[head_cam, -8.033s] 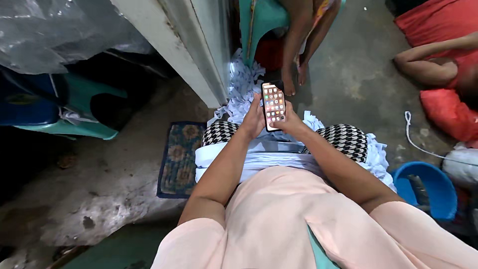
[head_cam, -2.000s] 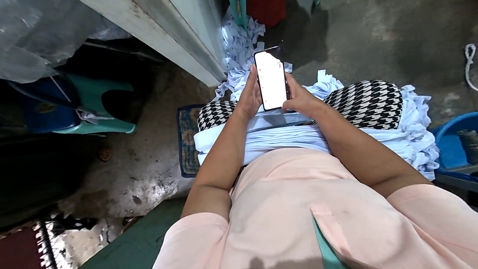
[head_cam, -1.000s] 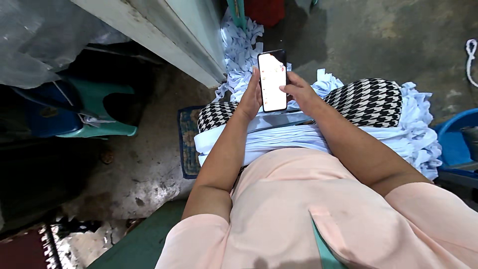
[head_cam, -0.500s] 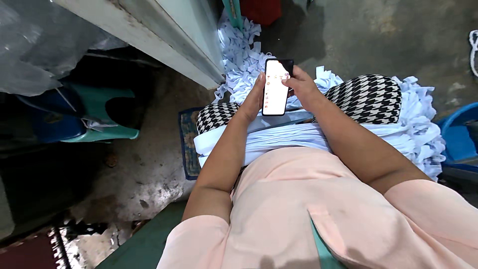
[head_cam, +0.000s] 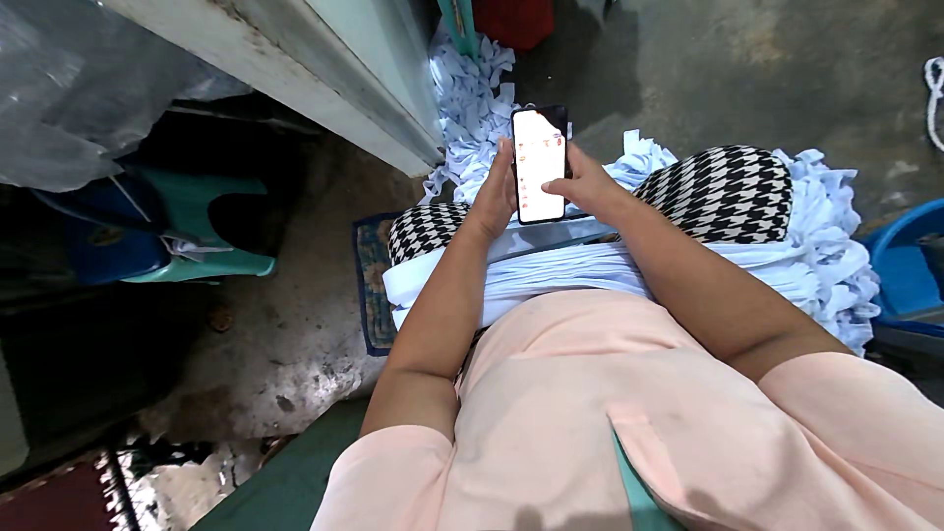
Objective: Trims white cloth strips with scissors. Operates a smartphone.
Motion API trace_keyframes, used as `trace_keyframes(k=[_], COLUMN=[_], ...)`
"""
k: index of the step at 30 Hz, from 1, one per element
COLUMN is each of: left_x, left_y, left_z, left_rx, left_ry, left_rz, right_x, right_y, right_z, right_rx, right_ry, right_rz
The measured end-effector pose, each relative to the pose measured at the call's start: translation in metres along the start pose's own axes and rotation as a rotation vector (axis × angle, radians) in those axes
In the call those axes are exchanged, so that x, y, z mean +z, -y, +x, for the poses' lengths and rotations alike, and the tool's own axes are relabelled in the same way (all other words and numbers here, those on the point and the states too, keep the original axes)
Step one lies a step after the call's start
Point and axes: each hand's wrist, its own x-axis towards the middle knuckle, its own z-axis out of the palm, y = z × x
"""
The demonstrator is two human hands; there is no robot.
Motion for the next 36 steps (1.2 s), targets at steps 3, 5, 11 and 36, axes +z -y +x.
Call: trace_keyframes(k=[3, 5, 11, 36], left_x=[0.001, 0.0, 0.001, 0.003], left_y=[-0.002, -0.003, -0.002, 0.002], left_z=[-0.001, -0.001, 0.0, 0.001], left_rx=[-0.003, 0.0, 0.005, -0.027], left_ry=[-0.031, -0.028, -0.014, 0.068], left_rz=[-0.015, -0.019, -0.018, 0.066], right_x=[0.002, 0.002, 0.002, -0.008], right_y=[-0.001, 0.0, 0.0, 0.011], right_z=[0.0, -0.001, -0.001, 0.0], right_rx=[-0.009, -0.01, -0.012, 0.022], right_ry=[0.033, 0.028, 0.026, -0.144], right_rz=[-0.01, -0.017, -0.006, 0.21])
